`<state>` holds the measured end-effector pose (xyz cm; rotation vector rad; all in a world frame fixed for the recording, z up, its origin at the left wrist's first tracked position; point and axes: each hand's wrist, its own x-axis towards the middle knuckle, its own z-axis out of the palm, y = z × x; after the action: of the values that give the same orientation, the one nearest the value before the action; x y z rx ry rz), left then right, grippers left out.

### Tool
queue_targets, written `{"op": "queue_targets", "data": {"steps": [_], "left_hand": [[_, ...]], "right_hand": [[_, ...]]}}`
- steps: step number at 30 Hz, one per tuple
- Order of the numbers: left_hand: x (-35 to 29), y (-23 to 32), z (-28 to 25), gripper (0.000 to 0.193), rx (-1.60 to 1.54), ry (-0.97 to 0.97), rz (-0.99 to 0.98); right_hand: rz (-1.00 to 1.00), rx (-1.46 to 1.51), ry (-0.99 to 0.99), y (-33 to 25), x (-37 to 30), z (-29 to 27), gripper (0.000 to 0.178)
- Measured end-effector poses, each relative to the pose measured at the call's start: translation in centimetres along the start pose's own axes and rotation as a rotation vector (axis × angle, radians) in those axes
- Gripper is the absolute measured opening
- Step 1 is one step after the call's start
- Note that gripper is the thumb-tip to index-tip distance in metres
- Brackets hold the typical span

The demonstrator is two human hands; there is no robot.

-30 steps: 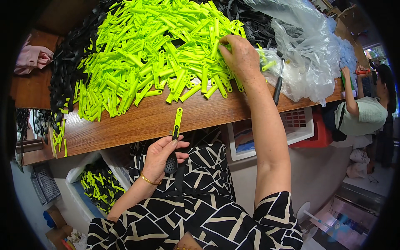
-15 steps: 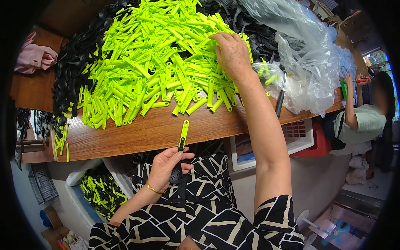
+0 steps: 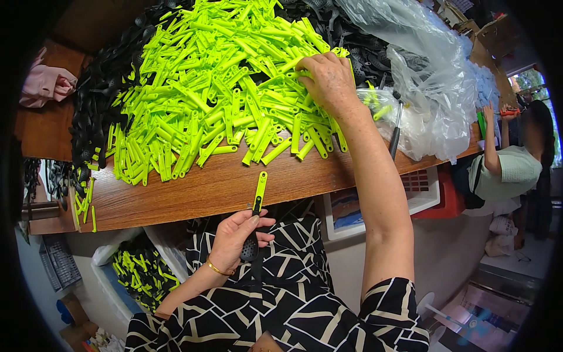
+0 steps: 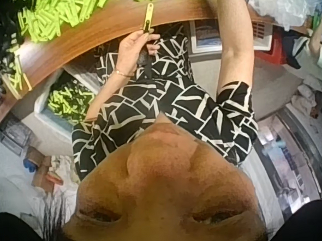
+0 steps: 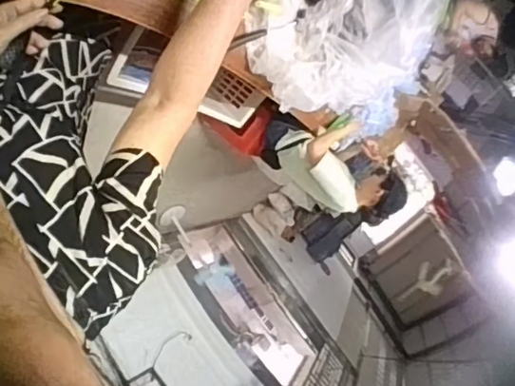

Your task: The person assembles small plastic components by inserting a black piece into a neon green plastic tube and securing it with a hammer. The person repeatedly picks up the parts from a large pile on the table, performs the assembly, and places the finished item into a white bin below.

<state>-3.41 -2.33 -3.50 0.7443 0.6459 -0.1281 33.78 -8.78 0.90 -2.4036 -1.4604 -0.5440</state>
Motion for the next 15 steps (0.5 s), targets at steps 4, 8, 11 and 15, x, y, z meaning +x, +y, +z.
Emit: {"op": "queue_targets", "data": {"steps": [4,8,11,15], "left_hand": [[0.0,0.1,0.2,0.032,0.004,-0.002,-0.013],[0.1,0.0,0.1,0.032,-0.005,-0.011,-0.013],[0.1,0.1,0.1,0.033,-0.011,-0.019,-0.011],[0.1,0.1,0.2,0.033,-0.017,-0.018,-0.017]], "right_hand": [[0.108,0.138,0.017,0.2,0.2,0.0,0.024],[0.160,0.076,0.085,-0.4,0.8,-0.4,0.026],[0.021,-0.072,0.076,-0.3,1.4,0.4,0.024],[0.018,-0.056,0.019,-0.5,2.0,0.7,0.016]]}}
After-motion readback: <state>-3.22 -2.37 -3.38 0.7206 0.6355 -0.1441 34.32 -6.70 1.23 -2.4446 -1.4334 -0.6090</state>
